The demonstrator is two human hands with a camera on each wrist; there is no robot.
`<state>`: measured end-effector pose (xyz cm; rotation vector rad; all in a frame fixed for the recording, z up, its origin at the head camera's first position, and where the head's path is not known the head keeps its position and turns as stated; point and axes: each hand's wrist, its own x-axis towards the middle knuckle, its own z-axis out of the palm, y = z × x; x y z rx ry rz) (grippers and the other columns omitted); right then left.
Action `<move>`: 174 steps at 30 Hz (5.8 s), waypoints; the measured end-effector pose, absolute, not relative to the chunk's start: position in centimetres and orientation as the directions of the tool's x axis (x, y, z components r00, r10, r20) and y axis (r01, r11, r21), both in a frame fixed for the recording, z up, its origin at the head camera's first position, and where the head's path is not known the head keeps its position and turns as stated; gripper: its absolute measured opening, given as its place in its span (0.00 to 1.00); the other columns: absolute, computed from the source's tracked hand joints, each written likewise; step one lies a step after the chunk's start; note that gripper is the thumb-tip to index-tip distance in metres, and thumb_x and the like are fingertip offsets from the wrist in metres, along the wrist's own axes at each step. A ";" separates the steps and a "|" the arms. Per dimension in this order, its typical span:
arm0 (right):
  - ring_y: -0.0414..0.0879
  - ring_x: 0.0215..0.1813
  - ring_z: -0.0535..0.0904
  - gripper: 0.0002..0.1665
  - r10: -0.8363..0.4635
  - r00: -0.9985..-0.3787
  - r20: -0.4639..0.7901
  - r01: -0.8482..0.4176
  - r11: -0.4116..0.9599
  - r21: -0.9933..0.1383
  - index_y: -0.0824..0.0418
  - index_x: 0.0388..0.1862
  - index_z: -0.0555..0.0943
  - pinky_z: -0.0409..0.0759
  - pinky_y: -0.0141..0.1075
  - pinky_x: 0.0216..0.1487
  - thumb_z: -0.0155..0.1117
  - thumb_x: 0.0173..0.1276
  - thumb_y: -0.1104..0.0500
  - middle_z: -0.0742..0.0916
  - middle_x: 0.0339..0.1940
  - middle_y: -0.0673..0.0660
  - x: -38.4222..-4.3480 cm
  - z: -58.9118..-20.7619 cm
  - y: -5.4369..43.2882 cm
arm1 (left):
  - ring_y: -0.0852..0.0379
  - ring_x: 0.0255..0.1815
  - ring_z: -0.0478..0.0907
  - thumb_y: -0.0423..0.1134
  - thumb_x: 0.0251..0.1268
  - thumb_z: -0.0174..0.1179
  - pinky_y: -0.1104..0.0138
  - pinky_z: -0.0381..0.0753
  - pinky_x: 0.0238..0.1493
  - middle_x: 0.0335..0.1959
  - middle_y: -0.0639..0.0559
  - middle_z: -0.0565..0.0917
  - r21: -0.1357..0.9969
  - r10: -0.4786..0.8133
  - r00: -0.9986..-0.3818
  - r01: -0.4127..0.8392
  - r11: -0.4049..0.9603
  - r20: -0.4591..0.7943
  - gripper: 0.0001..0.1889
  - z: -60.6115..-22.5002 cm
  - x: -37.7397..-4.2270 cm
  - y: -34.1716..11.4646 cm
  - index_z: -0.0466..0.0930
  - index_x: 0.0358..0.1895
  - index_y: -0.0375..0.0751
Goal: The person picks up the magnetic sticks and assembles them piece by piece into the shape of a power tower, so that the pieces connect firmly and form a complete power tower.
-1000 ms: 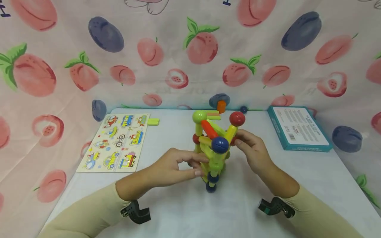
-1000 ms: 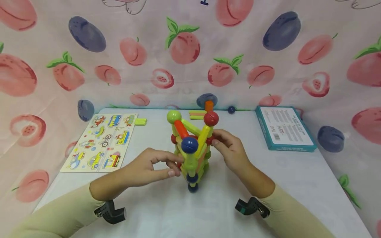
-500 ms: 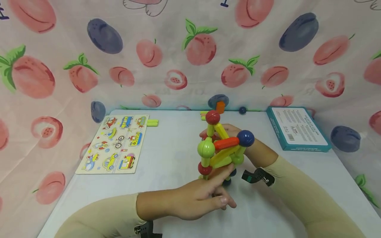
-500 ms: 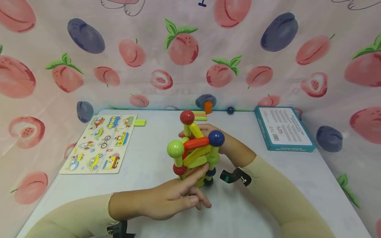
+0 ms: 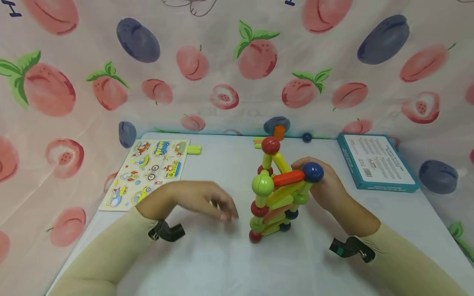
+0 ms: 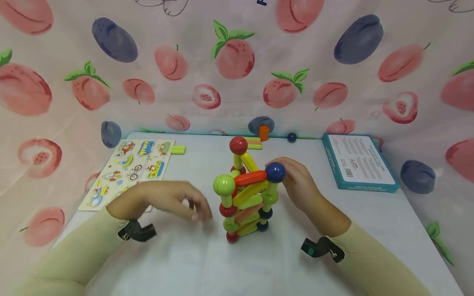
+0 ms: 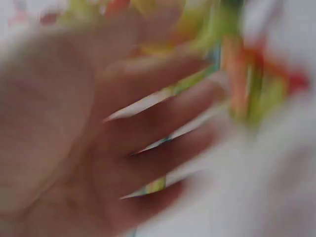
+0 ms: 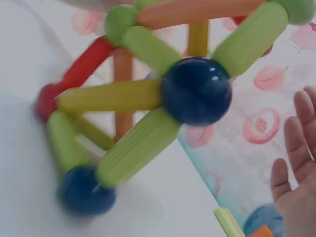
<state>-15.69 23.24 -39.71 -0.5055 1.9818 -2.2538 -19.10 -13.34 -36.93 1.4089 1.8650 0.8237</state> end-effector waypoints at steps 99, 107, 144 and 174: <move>0.49 0.50 0.88 0.24 -0.869 -0.493 0.036 0.030 -0.058 -0.998 0.55 0.68 0.82 0.88 0.42 0.53 0.62 0.83 0.44 0.89 0.55 0.58 -22.3 -36.6 21.3 | 0.71 0.46 0.80 0.49 0.50 0.86 0.62 0.73 0.49 0.37 0.70 0.87 0.653 0.621 -0.627 0.721 0.234 0.470 0.20 -35.1 -12.5 -6.3 0.88 0.43 0.53; 0.51 0.56 0.79 0.18 -0.378 -0.919 0.117 -0.118 -0.021 -0.993 0.52 0.52 0.90 0.85 0.36 0.54 0.53 0.83 0.65 0.87 0.51 0.55 -18.2 -35.8 23.1 | 0.63 0.47 0.83 0.40 0.65 0.77 0.58 0.80 0.55 0.41 0.64 0.89 0.710 0.674 -0.620 0.676 0.198 0.402 0.11 -35.6 -15.4 -8.8 0.89 0.48 0.48; 0.44 0.54 0.80 0.21 -0.126 -0.929 0.349 -0.371 0.299 -0.879 0.68 0.63 0.80 0.77 0.25 0.64 0.69 0.73 0.72 0.87 0.50 0.52 -8.6 -38.8 24.0 | 0.51 0.46 0.81 0.44 0.75 0.61 0.59 0.76 0.50 0.45 0.50 0.86 0.864 0.355 -0.920 0.040 0.502 -0.164 0.12 -36.9 -26.2 -12.4 0.84 0.50 0.39; 0.46 0.52 0.79 0.20 -0.138 -0.912 0.385 -0.409 0.281 -0.868 0.70 0.61 0.79 0.78 0.26 0.63 0.67 0.71 0.75 0.86 0.50 0.52 -8.6 -38.8 23.6 | 0.57 0.28 0.73 0.44 0.78 0.61 0.70 0.70 0.31 0.25 0.51 0.81 0.961 0.595 -0.763 -0.266 0.069 -0.254 0.14 -26.5 -15.3 -4.8 0.84 0.36 0.37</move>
